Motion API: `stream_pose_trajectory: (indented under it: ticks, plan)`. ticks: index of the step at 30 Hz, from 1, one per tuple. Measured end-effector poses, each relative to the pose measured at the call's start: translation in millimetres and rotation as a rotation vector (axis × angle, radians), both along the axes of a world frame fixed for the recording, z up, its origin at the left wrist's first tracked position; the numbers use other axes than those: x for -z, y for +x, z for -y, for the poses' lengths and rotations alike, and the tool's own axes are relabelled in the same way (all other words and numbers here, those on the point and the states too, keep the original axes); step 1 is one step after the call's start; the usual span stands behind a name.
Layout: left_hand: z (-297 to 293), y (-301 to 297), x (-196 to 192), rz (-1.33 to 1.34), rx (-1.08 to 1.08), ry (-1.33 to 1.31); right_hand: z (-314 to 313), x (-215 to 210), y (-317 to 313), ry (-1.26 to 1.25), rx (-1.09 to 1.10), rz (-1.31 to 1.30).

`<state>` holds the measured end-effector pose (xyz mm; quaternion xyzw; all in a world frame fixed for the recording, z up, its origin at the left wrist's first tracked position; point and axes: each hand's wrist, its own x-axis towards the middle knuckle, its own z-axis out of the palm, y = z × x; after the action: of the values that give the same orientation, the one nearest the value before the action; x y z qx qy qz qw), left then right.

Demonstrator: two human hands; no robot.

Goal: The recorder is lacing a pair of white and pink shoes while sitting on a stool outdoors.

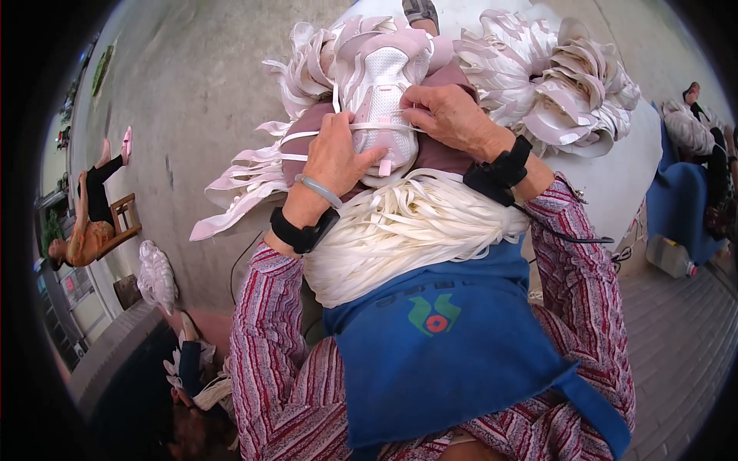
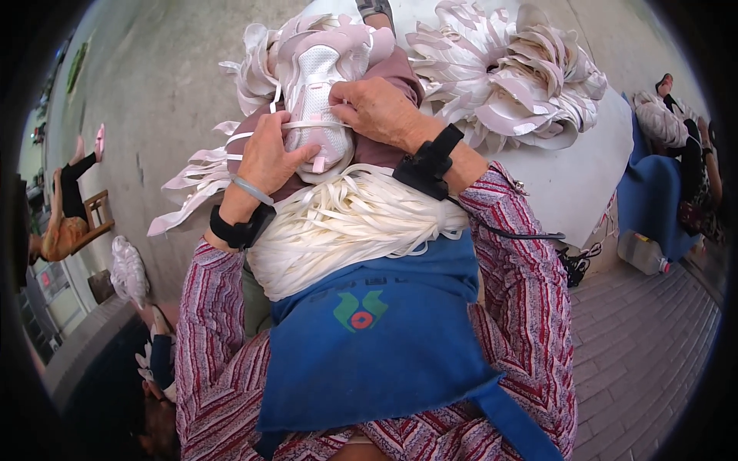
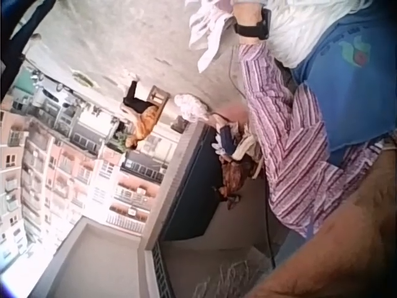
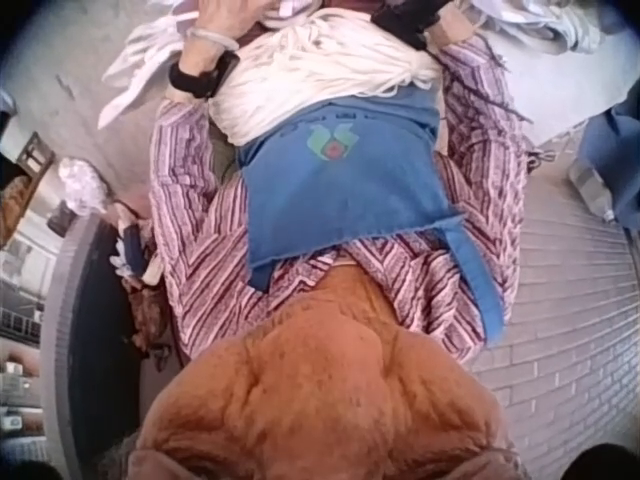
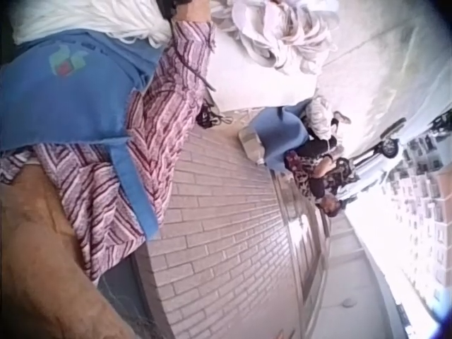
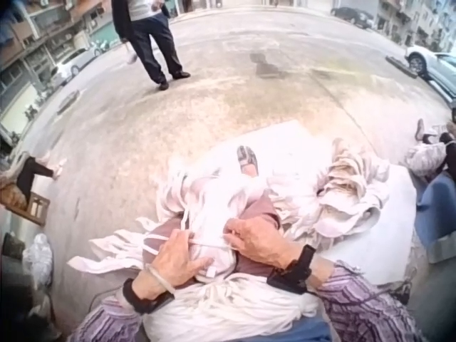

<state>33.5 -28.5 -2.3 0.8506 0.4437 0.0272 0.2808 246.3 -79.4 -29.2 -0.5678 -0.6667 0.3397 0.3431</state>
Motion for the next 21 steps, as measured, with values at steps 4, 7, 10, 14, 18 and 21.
stream_pose_trajectory:
  ticks: [4,7,10,14,18,21]
  plan:
    - [3,-3,4,0.048,-0.027,-0.031,-4,3,-3,0.003,0.014,-0.005]
    - [5,-1,1,0.106,-0.03,-0.046,-3,-3,3,0.023,0.037,-0.044]
    - [1,-1,-2,0.168,0.034,-0.028,-2,-4,8,0.08,0.172,-0.088]
    - [-12,-5,-12,0.282,-0.066,0.059,-7,-15,6,-0.012,0.202,-0.071]
    - [-36,-10,-31,0.544,-0.371,-0.306,-10,-8,8,0.056,0.184,0.025]
    - [-45,-5,-34,0.582,-0.356,-0.312,-14,-4,10,0.113,0.154,0.073]
